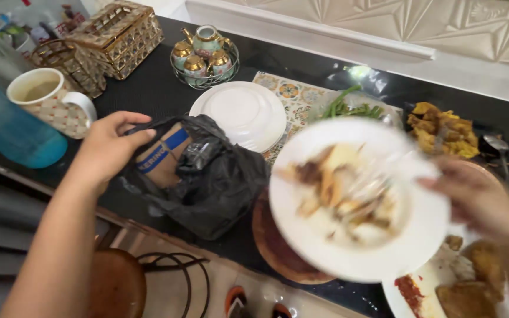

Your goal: Clear food scraps, bottles, and dishes from a table into a trash bag.

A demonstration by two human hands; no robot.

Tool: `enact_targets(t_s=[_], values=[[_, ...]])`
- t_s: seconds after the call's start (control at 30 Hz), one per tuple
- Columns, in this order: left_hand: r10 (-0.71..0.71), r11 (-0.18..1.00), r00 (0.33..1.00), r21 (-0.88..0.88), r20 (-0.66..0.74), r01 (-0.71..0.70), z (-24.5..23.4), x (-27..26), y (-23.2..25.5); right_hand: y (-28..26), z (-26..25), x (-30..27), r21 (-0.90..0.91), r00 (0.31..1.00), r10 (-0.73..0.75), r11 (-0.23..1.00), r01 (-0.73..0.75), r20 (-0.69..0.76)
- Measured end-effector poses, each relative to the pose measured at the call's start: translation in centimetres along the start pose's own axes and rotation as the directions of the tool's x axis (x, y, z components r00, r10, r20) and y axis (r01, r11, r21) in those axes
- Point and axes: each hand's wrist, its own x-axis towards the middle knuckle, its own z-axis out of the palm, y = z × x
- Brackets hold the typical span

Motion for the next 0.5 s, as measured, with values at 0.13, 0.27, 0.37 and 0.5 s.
enact_targets(t_s=[0.13, 0.27, 0.37, 0.5], values=[[0.035, 0.998, 0.991, -0.063, 0.131, -0.027, -0.4, 0.9, 0.1, -3.2, -2.4, 0.6, 0.094, 0.919, -0.395, 0.914, 0.395, -0.026], [-0.119, 0.991, 0.951, 0.089, 0.286, 0.097, -1.8, 1.1, 3.3, -11.8, 4.9, -2.1, 0.042, 0.865, -0.471, 0.874, 0.484, -0.176], [-0.263, 0.955, 0.909, 0.220, 0.324, 0.198, -2.4, 2.3, 4.5, -14.7, 10.9, -2.0, 0.095, 0.857, -0.484, 0.858, 0.505, -0.177], [0.057, 0.998, 0.941, -0.058, 0.334, -0.039, -2.7, 5.5, 2.5, -14.3, 16.9, 1.2, 0.211, 0.864, -0.490, 0.838, 0.503, -0.113]])
